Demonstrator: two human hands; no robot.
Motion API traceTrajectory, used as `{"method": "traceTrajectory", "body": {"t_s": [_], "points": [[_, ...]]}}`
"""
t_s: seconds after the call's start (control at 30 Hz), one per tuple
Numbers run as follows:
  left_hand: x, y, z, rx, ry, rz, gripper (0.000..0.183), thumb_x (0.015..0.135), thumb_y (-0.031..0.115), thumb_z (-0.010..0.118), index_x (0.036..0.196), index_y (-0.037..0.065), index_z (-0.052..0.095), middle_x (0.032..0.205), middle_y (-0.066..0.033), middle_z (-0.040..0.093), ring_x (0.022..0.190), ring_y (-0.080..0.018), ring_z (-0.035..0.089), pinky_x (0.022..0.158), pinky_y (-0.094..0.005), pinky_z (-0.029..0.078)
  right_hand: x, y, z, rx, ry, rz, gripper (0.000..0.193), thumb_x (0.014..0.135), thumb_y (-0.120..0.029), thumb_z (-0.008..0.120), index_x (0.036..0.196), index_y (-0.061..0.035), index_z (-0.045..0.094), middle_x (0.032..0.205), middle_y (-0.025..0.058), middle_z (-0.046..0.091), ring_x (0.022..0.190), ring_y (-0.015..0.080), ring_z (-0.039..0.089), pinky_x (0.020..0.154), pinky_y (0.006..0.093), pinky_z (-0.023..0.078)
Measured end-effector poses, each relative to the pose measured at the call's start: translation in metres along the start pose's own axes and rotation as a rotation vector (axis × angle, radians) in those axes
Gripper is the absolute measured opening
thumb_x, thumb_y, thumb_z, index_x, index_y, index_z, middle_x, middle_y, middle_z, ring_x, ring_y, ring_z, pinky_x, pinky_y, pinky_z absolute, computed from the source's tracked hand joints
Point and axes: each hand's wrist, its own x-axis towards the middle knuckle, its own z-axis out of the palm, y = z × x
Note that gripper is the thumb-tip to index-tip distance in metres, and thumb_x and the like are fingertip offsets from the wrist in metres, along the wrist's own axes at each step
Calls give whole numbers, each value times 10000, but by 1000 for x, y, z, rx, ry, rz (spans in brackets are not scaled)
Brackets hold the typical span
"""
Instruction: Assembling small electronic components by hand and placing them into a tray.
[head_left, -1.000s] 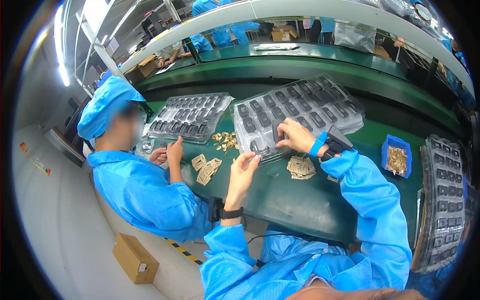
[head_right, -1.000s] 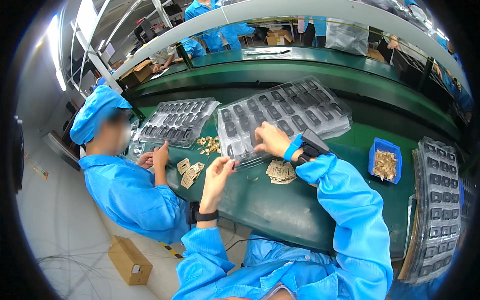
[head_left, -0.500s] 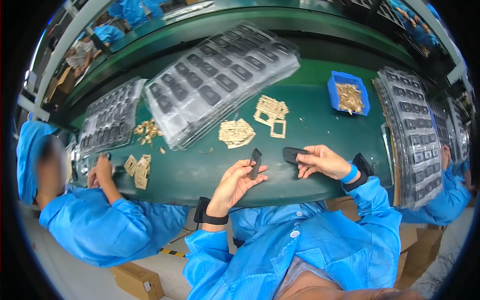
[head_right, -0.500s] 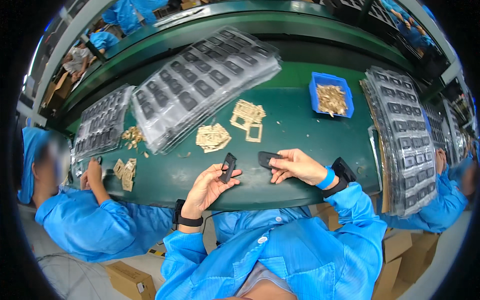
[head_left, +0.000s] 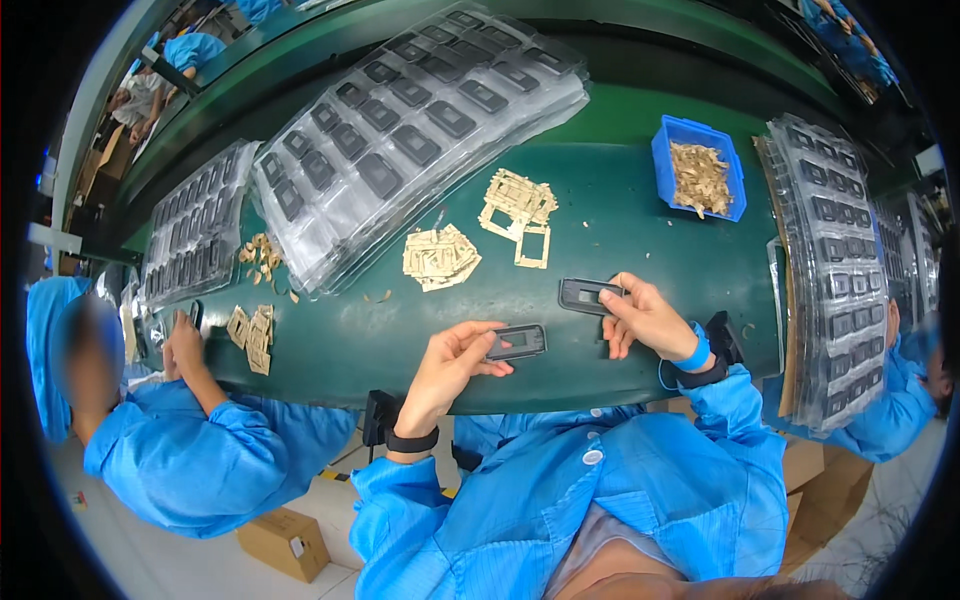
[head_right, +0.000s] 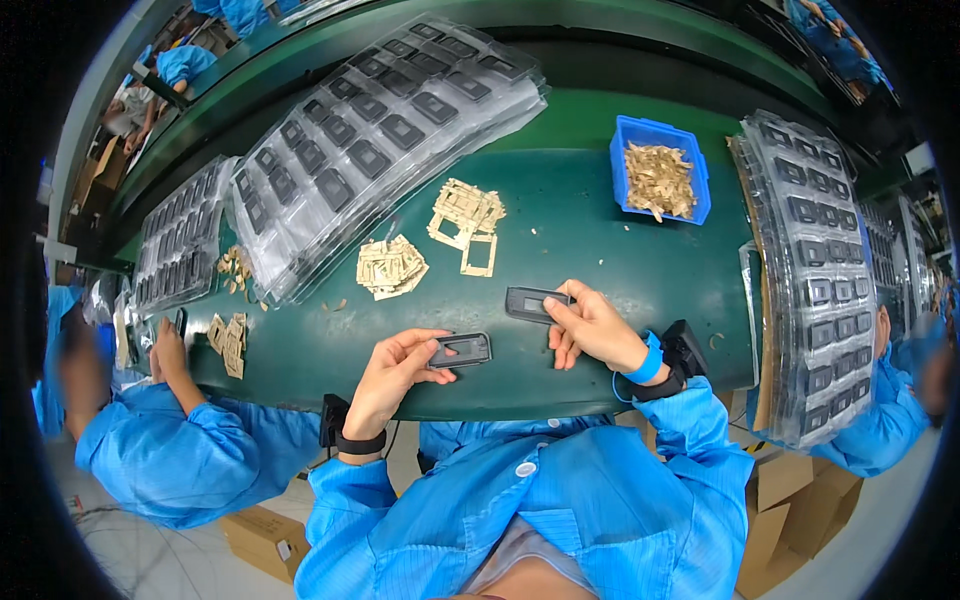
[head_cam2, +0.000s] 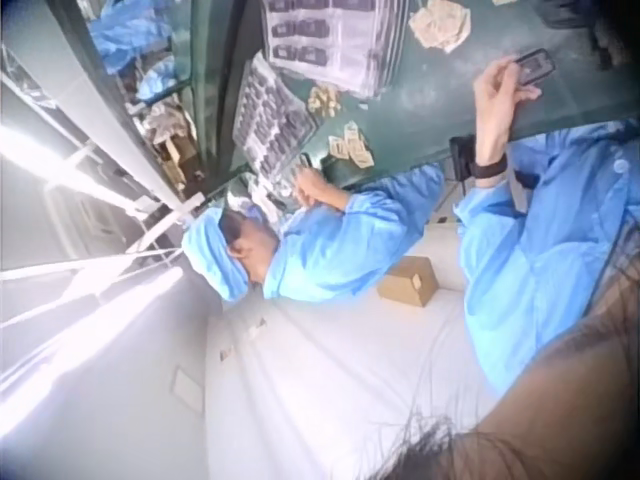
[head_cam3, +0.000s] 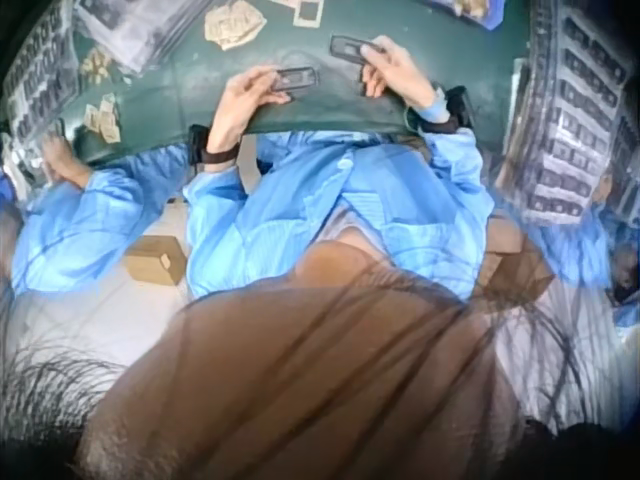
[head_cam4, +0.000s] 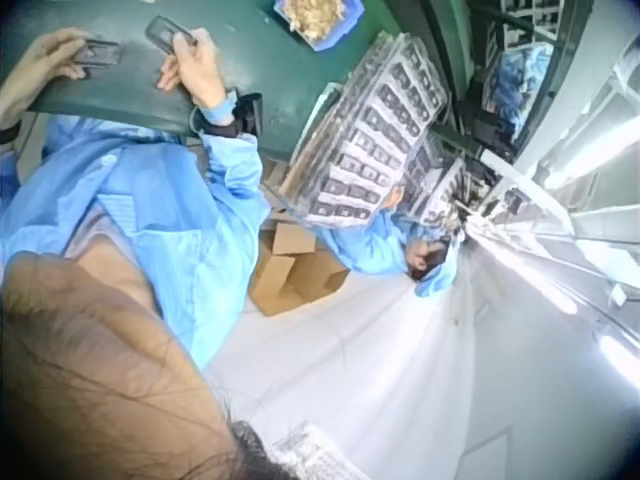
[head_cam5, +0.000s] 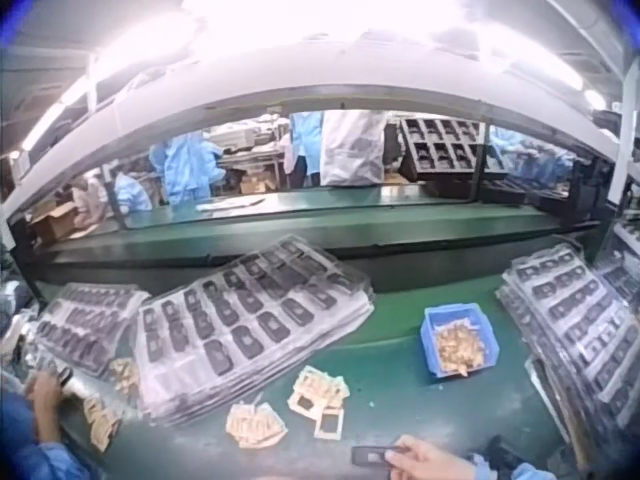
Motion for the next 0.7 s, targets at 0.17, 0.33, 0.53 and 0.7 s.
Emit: {"method": "traceTrajectory", "body": {"t_s": [0.17, 0.33, 0.53, 0.7], "points": [[4, 4, 2, 22, -14, 6, 301, 999, 103, 602, 1249, -65, 595, 1035, -167, 692, 783, -200, 718, 712, -250, 595, 2, -4, 4, -363, 114, -120, 234, 1025, -225, 550, 1013, 5, 508, 565, 71, 583, 375, 155, 561, 340, 278, 427], [1, -1, 3, 53, -3, 36, 277, 981, 69, 619, 1219, -73, 602, 1013, -165, 692, 783, -197, 717, 705, -252, 597, 10, -1, 13, -550, 146, -231, 182, 1005, -188, 590, 1026, -24, 513, 511, 44, 548, 337, 120, 486, 322, 295, 315], [-12, -15, 12, -19, 209, 141, 144, 976, 15, 584, 1081, -83, 586, 967, -173, 685, 822, -241, 721, 751, -312, 619, 10, -14, 43, -732, 262, -453, 264, 943, -211, 675, 1033, -15, 524, 514, 123, 556, 450, 290, 569, 452, 387, 380], [-26, -32, 46, -328, 336, 311, 84, 991, 10, 549, 1035, -37, 496, 990, -204, 681, 870, -293, 724, 804, -357, 617, -17, 9, 65, -430, 65, -263, 336, 954, -216, 673, 1194, -30, 530, 660, 92, 688, 589, 196, 690, 528, 303, 483]]}}
